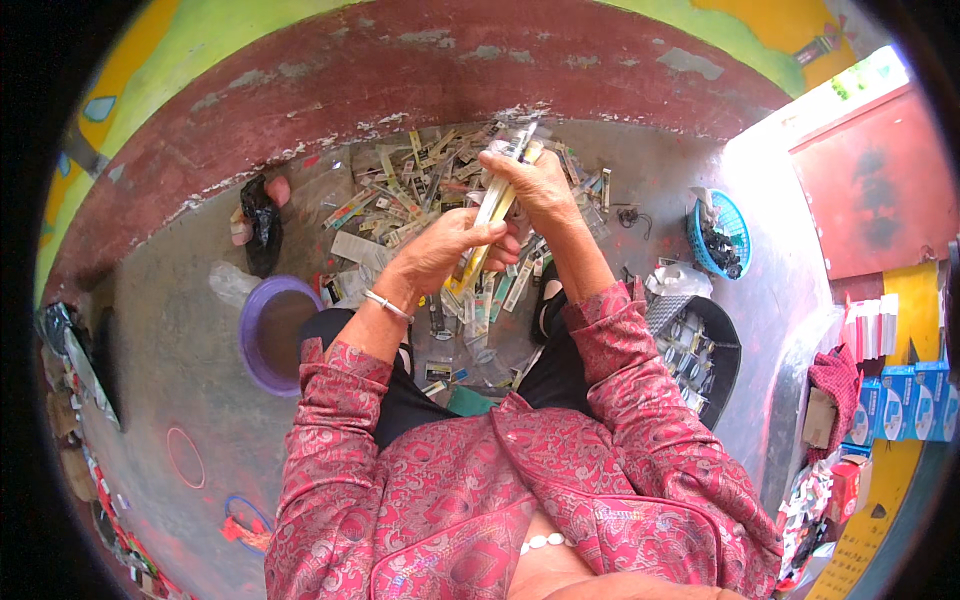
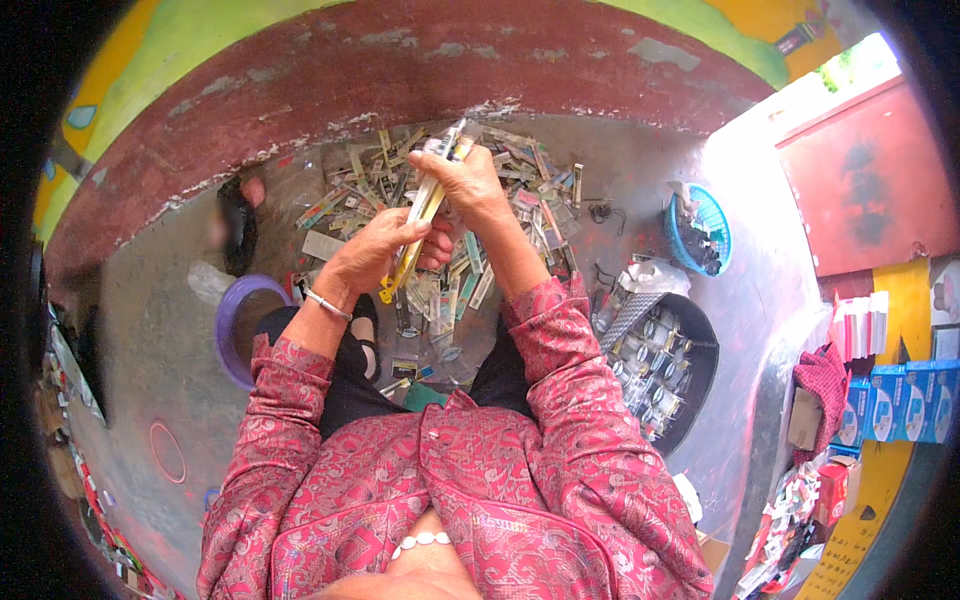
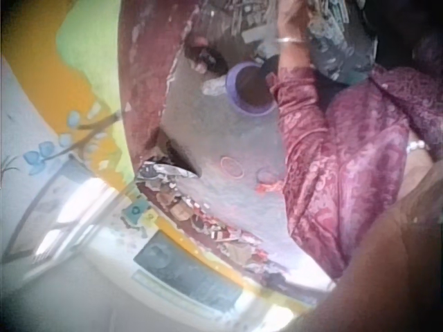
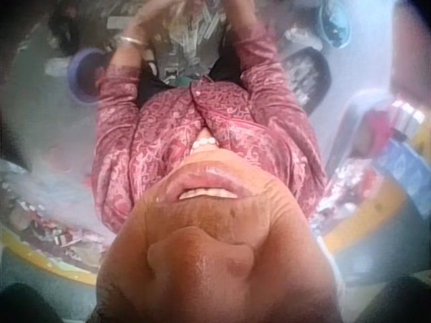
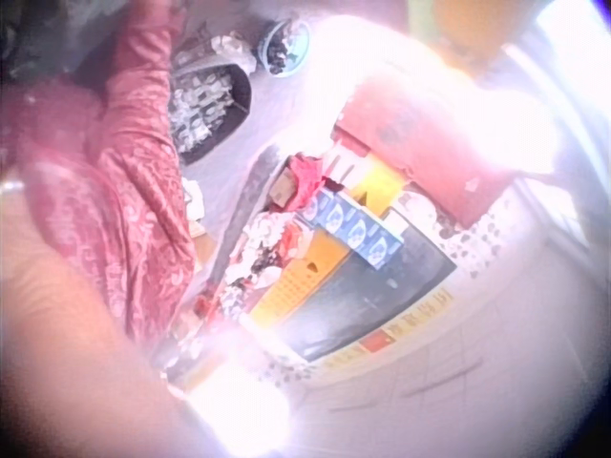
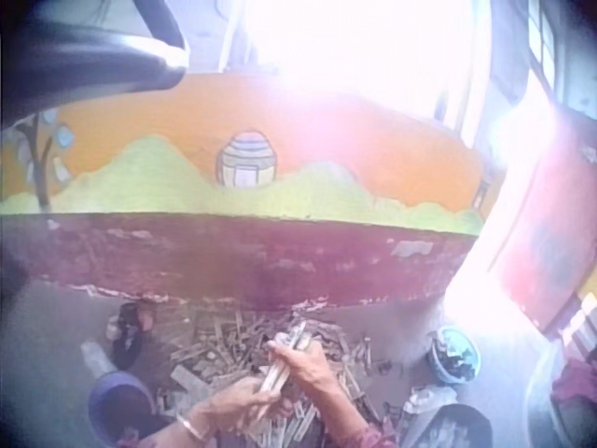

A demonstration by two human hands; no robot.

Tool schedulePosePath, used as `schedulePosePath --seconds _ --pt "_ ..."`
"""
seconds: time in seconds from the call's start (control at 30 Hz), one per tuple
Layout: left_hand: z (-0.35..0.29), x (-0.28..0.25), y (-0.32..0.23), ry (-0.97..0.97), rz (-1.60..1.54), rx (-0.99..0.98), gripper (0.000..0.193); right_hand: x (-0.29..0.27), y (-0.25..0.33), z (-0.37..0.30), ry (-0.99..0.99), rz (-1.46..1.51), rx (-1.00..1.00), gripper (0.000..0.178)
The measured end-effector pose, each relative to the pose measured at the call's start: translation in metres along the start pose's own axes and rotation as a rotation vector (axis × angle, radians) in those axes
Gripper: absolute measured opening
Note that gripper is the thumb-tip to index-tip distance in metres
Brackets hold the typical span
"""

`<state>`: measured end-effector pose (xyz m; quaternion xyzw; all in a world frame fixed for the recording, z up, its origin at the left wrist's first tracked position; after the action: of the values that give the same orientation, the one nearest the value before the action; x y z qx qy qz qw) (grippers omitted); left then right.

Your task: The person sorts through a pile of flat cardboard packaging and labels by hand, selecting specific items and placing them into a plastic bag or a black bin.

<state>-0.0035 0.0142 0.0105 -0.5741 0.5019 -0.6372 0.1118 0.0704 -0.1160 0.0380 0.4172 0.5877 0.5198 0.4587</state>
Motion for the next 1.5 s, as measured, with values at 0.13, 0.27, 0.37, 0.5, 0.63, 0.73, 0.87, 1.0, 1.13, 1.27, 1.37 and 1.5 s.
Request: schedulePosePath --seconds 0.13,0.27,0.37,0.5,0.63,0.73,0.87,1.0,1.13,1.27,1.37,1.5 --pt "0.002 -0.003 0.006 -0.055 -0.057 -0.065 0.028 -0.001 -0.006 0.006 -0.026 -0.104 0.06 0.032" --pt "0.0 -0.005 0.001 0.122 -0.405 -0.015 0.03 -0.033 -0.023 0.03 -0.066 0.346 0.273 0.04" --pt "-0.001 -0.005 -0.001 0.043 -0.394 -0.003 0.029 -0.044 0.005 0.021 -0.257 0.447 -0.041 0.023" --pt "0.004 -0.004 0.003 -0.104 -0.193 0.003 0.024 -0.007 0.016 -0.01 -0.091 -0.379 -0.644 0.008" --pt "0.001 -0.001 0.004 -0.069 -0.088 0.005 0.021 0.005 0.003 0.002 -0.258 -0.608 -0.788 0.008" --pt "-0.001 0.0 -0.003 0.043 -0.167 0.008 0.037 -0.031 0.005 0.032 -0.585 -0.608 -0.603 0.008" --pt "0.001 0.0 -0.009 0.058 -0.538 0.079 0.045 -0.07 -0.017 0.043 -0.335 0.231 -0.088 0.027" --pt "-0.001 -0.001 -0.008 0.114 -0.55 0.067 0.042 -0.034 -0.01 0.018 0.133 0.329 0.213 0.041" --pt "-0.002 0.003 -0.004 0.151 -0.406 0.028 0.042 -0.02 -0.009 0.011 0.241 -0.088 0.065 0.037" --pt "-0.002 0.017 -0.011 -0.029 -0.417 -0.03 0.045 -0.019 0.001 0.007 0.186 -0.088 0.022 0.035" --pt "0.002 0.004 -0.01 0.132 -0.394 -0.024 0.047 -0.02 0.0 0.007 0.151 -0.159 0.011 0.031" --pt "0.005 -0.006 0.0 0.15 -0.384 -0.01 0.042 -0.022 0.0 0.006 0.117 -0.268 -0.041 0.024"
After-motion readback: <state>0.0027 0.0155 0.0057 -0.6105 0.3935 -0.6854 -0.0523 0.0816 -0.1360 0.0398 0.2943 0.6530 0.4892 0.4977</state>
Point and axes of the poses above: each hand's wrist, its own z-axis towards the middle knuckle, its own x-axis out of the palm, y = z × x, the point moved 1 cm from there along z, towards the middle knuckle, and after that the axes turned 9 degrees about -z, right-handed, at the moved point
